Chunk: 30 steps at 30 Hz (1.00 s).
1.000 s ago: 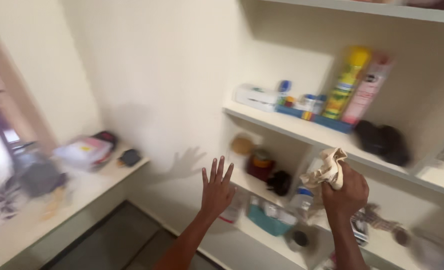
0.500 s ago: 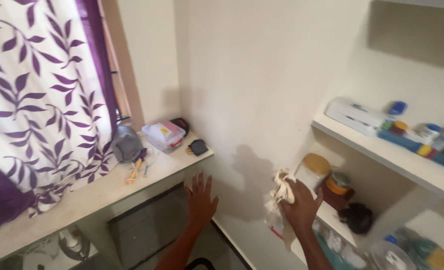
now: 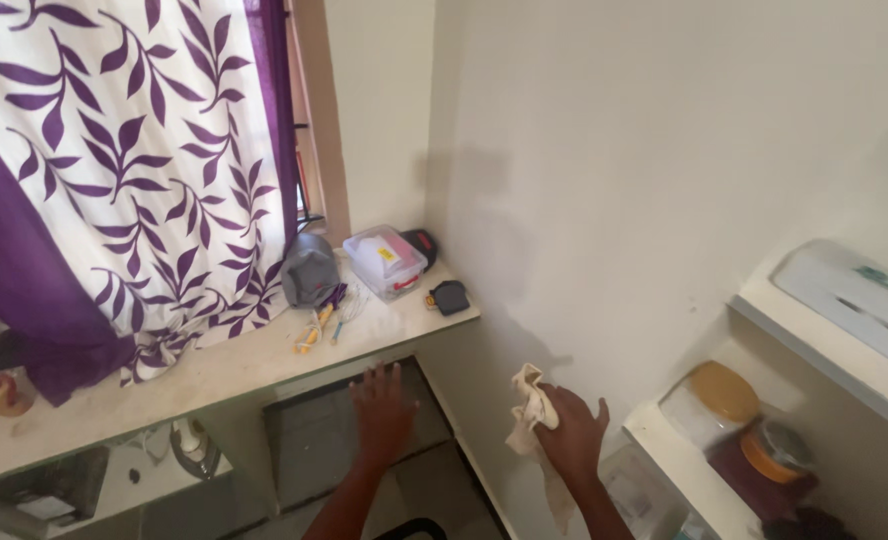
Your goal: The person organizes a white wall-mounted shelf by moving various items such as a charger, a whisk, jars, a wallet, and sunglasses from the shelf to a nearby table. The person then wipes the shelf with a cloth.
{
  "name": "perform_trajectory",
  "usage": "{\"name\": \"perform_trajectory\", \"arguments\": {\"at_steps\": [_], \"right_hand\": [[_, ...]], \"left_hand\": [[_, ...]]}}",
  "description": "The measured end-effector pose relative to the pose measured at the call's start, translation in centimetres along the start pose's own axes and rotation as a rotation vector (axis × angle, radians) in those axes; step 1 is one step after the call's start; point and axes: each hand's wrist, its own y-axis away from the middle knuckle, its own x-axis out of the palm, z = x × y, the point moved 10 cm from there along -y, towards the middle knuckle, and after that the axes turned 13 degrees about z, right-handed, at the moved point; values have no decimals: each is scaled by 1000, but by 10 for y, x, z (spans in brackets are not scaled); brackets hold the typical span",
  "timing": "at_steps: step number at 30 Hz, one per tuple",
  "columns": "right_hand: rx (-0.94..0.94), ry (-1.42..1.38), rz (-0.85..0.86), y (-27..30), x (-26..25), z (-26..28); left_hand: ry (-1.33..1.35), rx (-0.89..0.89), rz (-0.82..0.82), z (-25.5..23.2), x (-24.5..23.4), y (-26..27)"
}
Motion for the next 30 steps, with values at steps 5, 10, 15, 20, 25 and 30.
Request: {"name": "perform_trajectory", "arguments": {"at_steps": [5,10,15,20,25,30], "right_hand": [[-8,-9,83,-36,45,19],[-62,-19,120,-84,92,44],[-66,-7,160,-131,144,59],[17,-4,219,-163,201,55],[9,17,240,-193,253,50],[60,46,314,-209,300,28]], "left_hand": [[-16,-244,86,77,29,-20],[-51,-388,127,163,51,-49],[-199,-510,63,235,58,-93],[-127,-562,167,292,89,-141],[-85,-609,301,318,131,-176],[-56,-613,257,332,148,-200]]}}
